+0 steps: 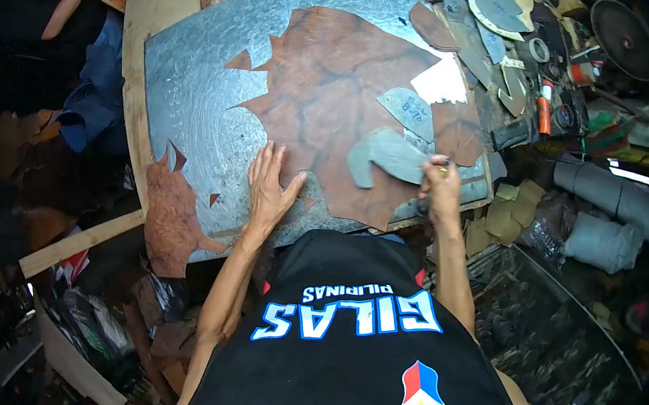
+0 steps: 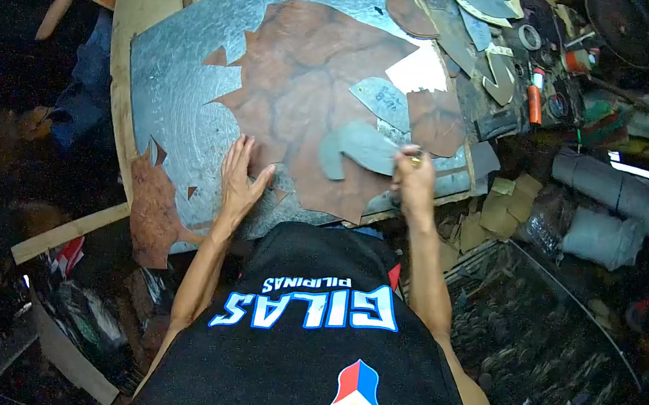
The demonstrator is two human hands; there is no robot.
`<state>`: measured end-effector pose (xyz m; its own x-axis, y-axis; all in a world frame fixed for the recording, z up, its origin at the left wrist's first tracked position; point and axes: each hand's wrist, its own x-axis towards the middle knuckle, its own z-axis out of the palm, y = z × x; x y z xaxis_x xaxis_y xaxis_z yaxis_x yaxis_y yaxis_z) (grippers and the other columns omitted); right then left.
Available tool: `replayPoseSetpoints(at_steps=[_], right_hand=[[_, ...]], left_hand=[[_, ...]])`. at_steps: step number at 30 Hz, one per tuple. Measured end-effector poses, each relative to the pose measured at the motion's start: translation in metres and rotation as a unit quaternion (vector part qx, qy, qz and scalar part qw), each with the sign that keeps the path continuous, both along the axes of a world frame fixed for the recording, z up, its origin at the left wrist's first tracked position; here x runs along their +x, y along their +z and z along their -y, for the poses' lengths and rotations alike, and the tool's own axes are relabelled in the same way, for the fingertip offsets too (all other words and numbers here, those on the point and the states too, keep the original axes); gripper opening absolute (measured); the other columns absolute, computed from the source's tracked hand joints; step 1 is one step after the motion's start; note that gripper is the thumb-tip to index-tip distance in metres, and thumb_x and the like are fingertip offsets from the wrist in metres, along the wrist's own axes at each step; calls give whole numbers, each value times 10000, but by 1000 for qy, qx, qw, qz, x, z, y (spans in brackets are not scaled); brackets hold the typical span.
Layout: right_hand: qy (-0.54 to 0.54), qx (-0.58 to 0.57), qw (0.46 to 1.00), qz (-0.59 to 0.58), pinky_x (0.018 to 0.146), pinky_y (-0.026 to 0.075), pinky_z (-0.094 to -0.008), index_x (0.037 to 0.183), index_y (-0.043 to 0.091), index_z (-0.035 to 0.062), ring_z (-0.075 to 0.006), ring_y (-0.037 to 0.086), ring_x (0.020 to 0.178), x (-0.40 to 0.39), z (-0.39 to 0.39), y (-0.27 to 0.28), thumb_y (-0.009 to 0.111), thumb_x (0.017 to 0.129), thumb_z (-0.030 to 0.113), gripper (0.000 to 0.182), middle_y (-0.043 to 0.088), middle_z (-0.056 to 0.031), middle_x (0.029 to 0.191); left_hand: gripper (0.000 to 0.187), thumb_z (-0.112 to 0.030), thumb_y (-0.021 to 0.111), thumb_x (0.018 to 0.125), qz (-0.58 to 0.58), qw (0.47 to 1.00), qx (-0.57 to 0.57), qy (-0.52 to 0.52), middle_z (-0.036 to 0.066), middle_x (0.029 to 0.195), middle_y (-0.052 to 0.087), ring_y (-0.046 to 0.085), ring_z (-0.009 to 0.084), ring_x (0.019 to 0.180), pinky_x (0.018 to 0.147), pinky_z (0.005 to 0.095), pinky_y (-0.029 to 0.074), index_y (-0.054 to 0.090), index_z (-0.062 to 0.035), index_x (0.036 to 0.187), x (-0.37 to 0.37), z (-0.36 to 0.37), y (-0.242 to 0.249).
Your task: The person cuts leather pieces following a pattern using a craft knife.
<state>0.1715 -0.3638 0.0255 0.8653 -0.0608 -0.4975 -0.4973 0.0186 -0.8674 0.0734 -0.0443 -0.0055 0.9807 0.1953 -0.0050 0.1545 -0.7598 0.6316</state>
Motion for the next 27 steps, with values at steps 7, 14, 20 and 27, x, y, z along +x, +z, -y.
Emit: replayPoseSetpoints(at_steps=[7, 14, 20, 27], right_hand=[[18, 16, 1000, -7, 420, 399, -220, 1157, 549, 4, -79, 480, 474, 12, 46, -17, 639, 899, 108, 292, 530, 6, 641], [46, 12, 998, -35, 417, 399, -214, 1152, 549, 0, -76, 486, 463, 18, 50, -15, 627, 893, 122, 297, 537, 2, 622], [48, 6, 998, -34, 399, 409, -219, 1130, 550, -2, -79, 493, 460, 19, 51, -18, 613, 882, 119, 283, 538, -4, 638], [55, -28, 998, -29, 395, 400, -225, 1115, 572, -7, -79, 491, 469, 22, 51, -17, 598, 897, 105, 247, 555, -17, 676]], left_hand=[[589, -240, 698, 866, -137, 956, -211, 153, 258, 1204, 631, 605, 351, 1152, 967, 398, 477, 503, 86, 1316, 32, -44, -11], [416, -165, 650, 906, -138, 936, -279, 165, 171, 1118, 676, 632, 206, 993, 870, 325, 498, 582, 40, 1262, 35, -65, -22], [406, -156, 626, 922, -131, 974, -104, 151, 80, 1015, 669, 594, 133, 829, 722, 276, 491, 588, -5, 1297, 46, -107, -15], [363, -233, 600, 910, -115, 988, 42, 97, 176, 1068, 699, 666, 274, 953, 836, 370, 512, 640, -76, 1235, 72, -172, -16]])
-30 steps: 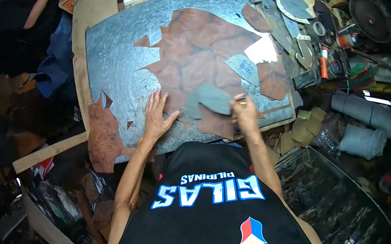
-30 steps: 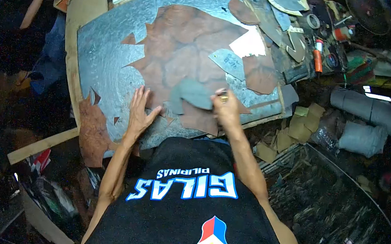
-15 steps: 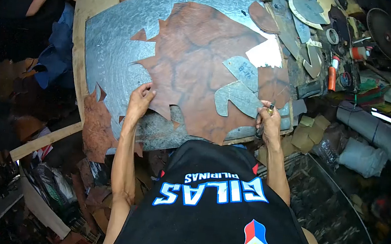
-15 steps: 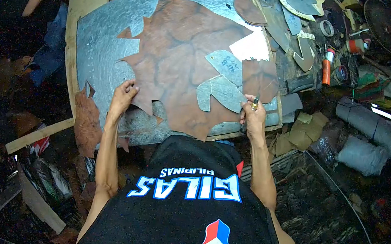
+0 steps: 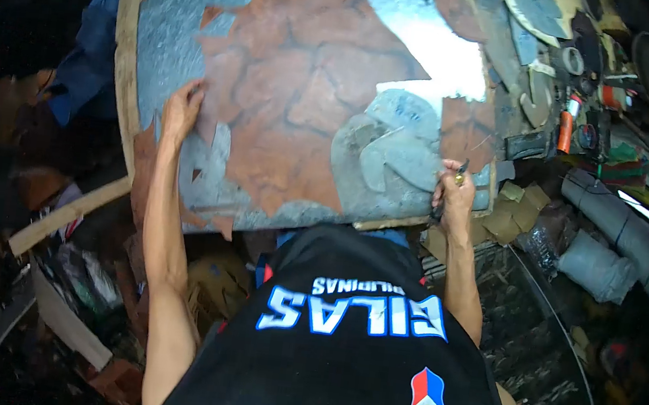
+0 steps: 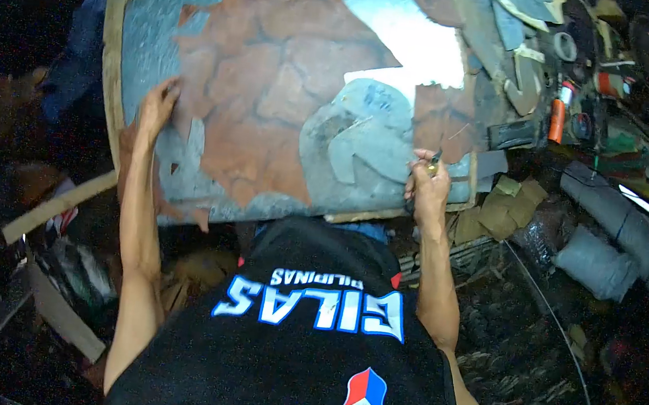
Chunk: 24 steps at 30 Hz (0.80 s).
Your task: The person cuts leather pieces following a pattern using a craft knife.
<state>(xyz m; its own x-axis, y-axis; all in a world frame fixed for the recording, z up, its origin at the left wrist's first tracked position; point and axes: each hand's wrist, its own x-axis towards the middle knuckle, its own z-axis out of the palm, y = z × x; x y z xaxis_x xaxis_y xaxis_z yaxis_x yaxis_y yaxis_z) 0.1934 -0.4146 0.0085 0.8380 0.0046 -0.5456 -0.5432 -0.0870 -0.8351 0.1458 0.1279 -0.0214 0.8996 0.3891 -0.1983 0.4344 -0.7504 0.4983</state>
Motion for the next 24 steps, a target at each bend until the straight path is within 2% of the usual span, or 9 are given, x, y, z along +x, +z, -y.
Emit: replayPoseSetpoints(at_steps=[1, 5, 7, 11, 15, 18, 20, 22, 24], right_hand=[[-11, -23, 1000, 5, 394, 397, -228, 1109, 576, -2, -82, 491, 468, -3, -4, 3, 594, 899, 111, 240, 547, -13, 648], [-21, -17, 1000, 2, 390, 390, -239, 1083, 583, 10, -90, 481, 457, -3, -4, -6, 600, 895, 118, 218, 531, -16, 593], [-38, -18, 999, 35, 386, 391, -243, 1075, 582, 10, -96, 468, 436, -1, -3, -9, 603, 895, 117, 210, 530, -20, 587], [-30, -30, 998, 37, 383, 393, -241, 1073, 579, 8, -97, 464, 428, 0, -2, -9, 611, 897, 110, 206, 527, -24, 589], [-22, -4, 999, 40, 383, 404, -237, 1087, 575, 7, -99, 481, 457, 1, 8, -17, 624, 905, 106, 213, 550, -30, 656], [-14, 7, 999, 28, 395, 417, -241, 1090, 574, 8, -102, 498, 483, 4, 11, -16, 626, 904, 98, 213, 559, -31, 690], [-26, -3, 999, 32, 408, 418, -240, 1085, 585, 19, -108, 507, 494, 7, -2, 2, 633, 902, 96, 204, 551, -27, 659], [22, -17, 997, 69, 420, 415, -243, 1079, 598, 25, -111, 505, 490, 14, -7, 19, 636, 906, 120, 201, 539, -24, 624], [117, -77, 982, 124, 449, 413, -243, 1062, 637, 35, -99, 510, 510, 23, -45, 61, 639, 918, 185, 208, 563, -40, 632]], left_hand=[[347, -250, 593, 897, 16, 1000, 9, -16, 175, 1072, 700, 674, 328, 979, 848, 395, 514, 662, -95, 1199, 3, -6, 2], [372, -333, 616, 878, -51, 999, -13, -5, 174, 1048, 699, 653, 350, 996, 844, 417, 499, 679, -78, 1142, 13, -13, 3], [461, -433, 639, 867, -27, 977, 208, -36, 212, 1220, 626, 554, 389, 1178, 932, 493, 437, 650, -121, 1205, 8, 6, 9], [683, -562, 604, 852, 106, 942, 284, -144, 264, 1486, 343, 300, 450, 1377, 1083, 614, 252, 492, -150, 1386, -13, 55, -17], [724, -601, 561, 874, 76, 954, 101, -272, 225, 1558, 218, 128, 438, 1453, 1155, 610, 115, 433, -162, 1434, -58, 140, -17], [748, -590, 570, 874, 151, 926, -22, -345, 189, 1563, 239, 141, 419, 1458, 1167, 580, 127, 375, -171, 1463, -113, 193, -27], [724, -568, 568, 876, 174, 870, -94, -452, 162, 1572, 240, 148, 380, 1468, 1179, 538, 141, 399, -159, 1449, -134, 208, -35], [686, -557, 542, 894, 193, 890, -110, -399, 144, 1577, 246, 176, 351, 1467, 1180, 511, 162, 443, -132, 1423, -142, 177, -22], [651, -516, 544, 917, 88, 950, -5, -298, 144, 1573, 257, 210, 356, 1454, 1177, 517, 168, 448, -111, 1419, -149, 129, -8]])
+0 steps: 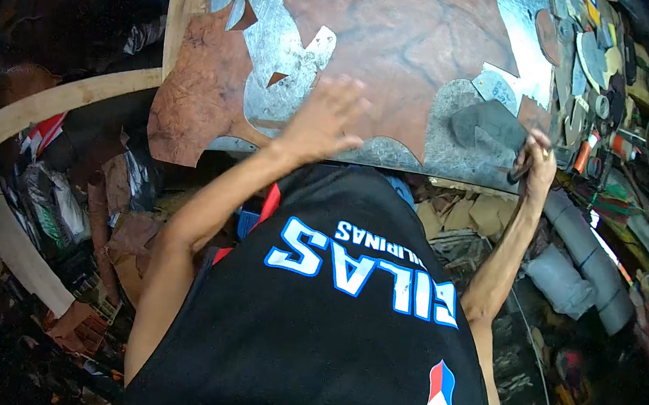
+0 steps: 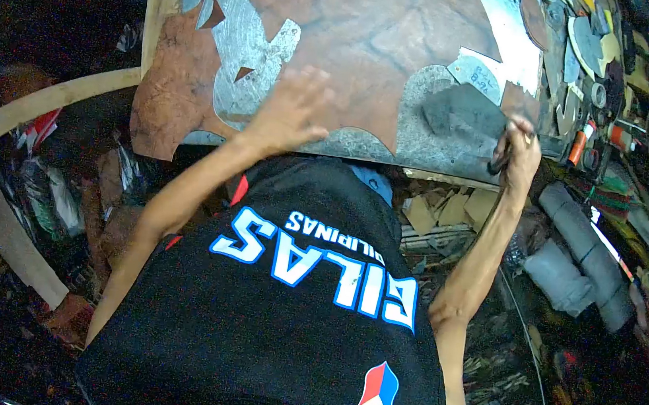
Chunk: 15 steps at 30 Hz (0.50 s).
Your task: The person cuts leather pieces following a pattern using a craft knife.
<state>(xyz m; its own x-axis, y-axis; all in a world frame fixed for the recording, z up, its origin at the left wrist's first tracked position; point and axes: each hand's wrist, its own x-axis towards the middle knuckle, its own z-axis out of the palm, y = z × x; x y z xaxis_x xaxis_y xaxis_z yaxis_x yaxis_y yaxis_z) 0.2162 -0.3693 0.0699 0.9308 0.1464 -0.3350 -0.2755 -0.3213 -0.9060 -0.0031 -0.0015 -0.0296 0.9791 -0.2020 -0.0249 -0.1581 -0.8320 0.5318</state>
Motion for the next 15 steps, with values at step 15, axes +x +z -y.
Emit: replayPoseSetpoints(at_steps=[15], right_hand=[[460, -281, 789, 294, 766, 560, -452, 1218, 578, 113, -365, 664, 944, -58, -221, -44, 654, 845, 232, 399, 592, -194, 1164]], left_hand=[[328, -22, 621, 814, 114, 987, -4, 113, 96, 945, 591, 559, 265, 909, 818, 399, 448, 636, -34, 1141, -14, -64, 7]])
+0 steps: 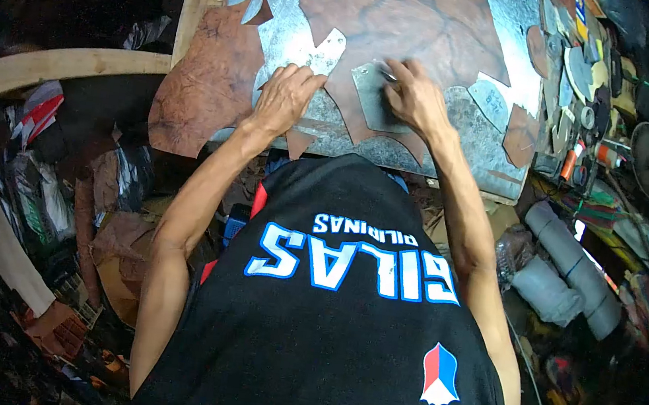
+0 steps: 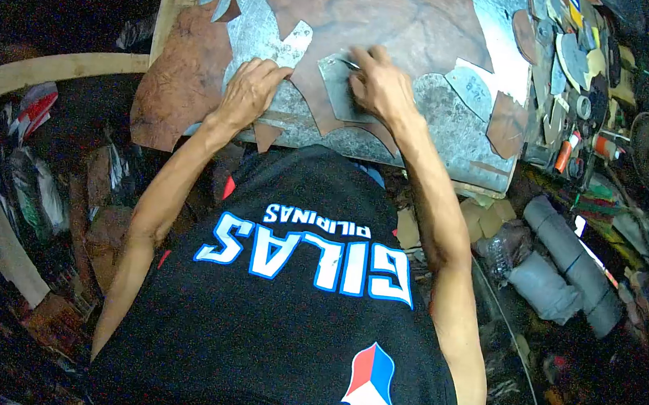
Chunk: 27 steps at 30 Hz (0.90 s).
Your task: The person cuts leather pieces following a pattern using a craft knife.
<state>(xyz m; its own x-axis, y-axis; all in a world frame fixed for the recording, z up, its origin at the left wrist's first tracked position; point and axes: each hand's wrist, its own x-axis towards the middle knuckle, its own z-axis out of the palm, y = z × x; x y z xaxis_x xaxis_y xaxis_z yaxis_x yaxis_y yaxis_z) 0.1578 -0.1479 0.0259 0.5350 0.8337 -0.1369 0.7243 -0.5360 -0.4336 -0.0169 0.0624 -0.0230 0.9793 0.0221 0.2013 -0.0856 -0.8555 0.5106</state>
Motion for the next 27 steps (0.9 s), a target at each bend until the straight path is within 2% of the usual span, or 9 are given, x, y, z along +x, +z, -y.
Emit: replayPoseSetpoints(at_steps=[4, 8, 11, 13, 16, 21, 23, 25, 27], right_hand=[[-96, -10, 995, -6, 808, 561, -455, 1300, 537, 114, -392, 651, 1000, -17, 52, -1, 727, 811, 431, 613, 496, -189, 1356], [-85, -29, 996, 7, 832, 554, -461, 1382, 502, 101, -374, 654, 1037, -30, 71, -14, 738, 773, 522, 776, 342, -173, 1528], [-112, -74, 987, -85, 878, 535, -446, 1415, 473, 114, -350, 615, 1133, -39, 63, -5, 714, 801, 531, 781, 360, -117, 1533], [-96, -48, 993, -58, 876, 534, -445, 1416, 474, 122, -339, 619, 1127, -43, 64, -13, 686, 831, 518, 738, 371, -110, 1527], [-82, -27, 996, -11, 753, 574, -445, 1376, 513, 95, -353, 694, 924, -47, 63, -18, 675, 832, 520, 709, 392, -135, 1508], [-94, -61, 994, -5, 742, 576, -470, 1396, 455, 61, -371, 698, 883, -62, 53, -13, 669, 851, 496, 730, 331, -177, 1532], [-188, 33, 979, -67, 735, 576, -481, 1390, 447, 56, -402, 689, 884, -66, 57, -6, 696, 846, 456, 719, 354, -222, 1503], [-193, 58, 979, -19, 729, 580, -470, 1378, 446, 52, -397, 692, 867, -73, 75, -7, 731, 833, 391, 702, 382, -247, 1472], [-215, 46, 975, -30, 821, 562, -451, 1349, 499, 67, -393, 618, 1105, -80, 93, -9, 752, 819, 331, 644, 420, -201, 1465]], left_hand=[[334, -38, 658, 788, 7, 999, 7, 48, 86, 943, 588, 563, 271, 905, 807, 396, 455, 644, -50, 1122, -6, -2, 11], [344, -41, 667, 777, 40, 998, 36, 45, 78, 984, 621, 582, 273, 939, 821, 395, 465, 650, -71, 1119, 4, 11, 10], [346, -18, 633, 767, 34, 999, 40, -10, 81, 1028, 619, 576, 260, 942, 820, 390, 460, 652, -49, 1111, 3, 7, -3], [374, -13, 622, 752, 46, 998, 35, -16, 80, 990, 613, 576, 263, 922, 815, 392, 462, 644, -52, 1123, 4, 9, -1], [406, 14, 612, 756, 17, 1000, 10, -14, 99, 941, 606, 578, 284, 897, 805, 406, 467, 624, -54, 1156, 9, 15, 6], [437, 47, 585, 772, -30, 999, 7, 33, 138, 895, 591, 573, 324, 851, 790, 429, 470, 585, -29, 1202, 19, 22, 8], [432, 40, 593, 775, -22, 999, 22, 30, 139, 882, 582, 567, 322, 852, 793, 425, 470, 579, -18, 1203, 19, 25, 7], [430, 32, 600, 780, -41, 997, 38, 46, 131, 966, 616, 576, 315, 916, 818, 417, 472, 584, -33, 1205, 15, 29, 18], [430, 27, 601, 783, -8, 998, 50, 35, 119, 1025, 628, 578, 310, 956, 833, 415, 471, 586, -42, 1208, 11, 28, 17]])
